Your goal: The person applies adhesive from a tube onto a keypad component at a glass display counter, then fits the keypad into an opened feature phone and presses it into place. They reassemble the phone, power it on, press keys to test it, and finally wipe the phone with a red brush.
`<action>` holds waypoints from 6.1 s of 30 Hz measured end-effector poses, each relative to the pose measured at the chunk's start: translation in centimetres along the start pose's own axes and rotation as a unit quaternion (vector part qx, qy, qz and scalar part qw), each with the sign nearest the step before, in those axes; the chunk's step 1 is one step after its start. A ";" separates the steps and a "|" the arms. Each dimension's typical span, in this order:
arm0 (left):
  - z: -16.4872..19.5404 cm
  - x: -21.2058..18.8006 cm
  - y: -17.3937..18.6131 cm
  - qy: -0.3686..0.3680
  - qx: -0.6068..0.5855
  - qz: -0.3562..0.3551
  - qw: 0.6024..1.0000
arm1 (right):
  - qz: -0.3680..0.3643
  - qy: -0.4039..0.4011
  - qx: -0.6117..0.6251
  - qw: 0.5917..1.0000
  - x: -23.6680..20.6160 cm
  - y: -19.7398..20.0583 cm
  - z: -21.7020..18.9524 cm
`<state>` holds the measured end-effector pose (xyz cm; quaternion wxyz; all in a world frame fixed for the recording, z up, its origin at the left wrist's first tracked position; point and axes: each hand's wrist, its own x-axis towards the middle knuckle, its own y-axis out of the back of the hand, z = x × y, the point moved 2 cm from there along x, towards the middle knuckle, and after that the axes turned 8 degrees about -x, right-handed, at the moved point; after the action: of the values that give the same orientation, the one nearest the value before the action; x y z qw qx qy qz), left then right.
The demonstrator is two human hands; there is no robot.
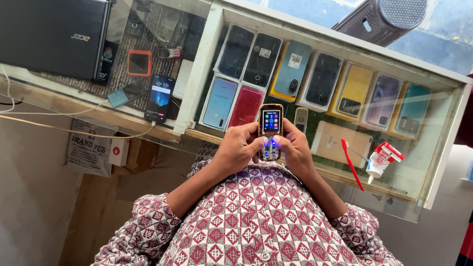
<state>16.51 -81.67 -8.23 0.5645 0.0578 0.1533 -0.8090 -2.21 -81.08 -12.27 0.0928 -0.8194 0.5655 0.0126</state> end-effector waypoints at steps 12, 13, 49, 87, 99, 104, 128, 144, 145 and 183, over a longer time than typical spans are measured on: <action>-1.1 1.4 0.5 0.010 -0.054 -0.009 0.998 | -0.021 -0.031 0.055 0.998 1.0 1.1 0.3; -1.2 1.4 0.6 0.009 -0.062 -0.009 0.998 | -0.025 -0.033 0.058 0.997 1.1 1.0 0.4; -1.1 0.0 0.0 -0.012 -0.116 0.002 0.993 | -0.055 -0.002 0.025 0.998 0.3 0.7 -0.8; -1.1 0.3 -0.4 -0.018 -0.106 -0.015 0.994 | -0.031 -0.013 0.052 0.998 -0.2 1.2 0.0; -0.2 -0.2 -0.5 -0.020 -0.081 -0.015 0.996 | -0.022 -0.007 0.044 0.999 -0.3 1.2 0.3; -0.5 -0.2 -0.3 -0.019 -0.096 -0.021 0.995 | -0.025 -0.002 0.040 0.999 -0.4 1.0 0.1; -0.5 -0.2 -0.2 -0.011 -0.101 -0.024 0.995 | -0.023 0.002 0.016 1.000 -0.6 0.6 -0.7; 0.3 -0.2 -0.3 -0.006 -0.031 -0.007 0.999 | -0.022 0.009 0.026 0.999 -0.5 0.6 -0.9; 0.3 -0.2 -0.2 -0.007 -0.031 -0.008 0.999 | -0.014 0.003 0.017 1.000 -0.4 0.6 -0.9; 0.1 -0.5 -0.7 -0.005 -0.015 0.022 1.000 | 0.011 -0.006 -0.024 1.000 -0.5 -0.3 0.0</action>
<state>16.02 -81.08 -7.84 0.5834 0.0482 0.1615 -0.7945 -2.13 -80.47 -12.20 0.0770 -0.8150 0.5734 0.0322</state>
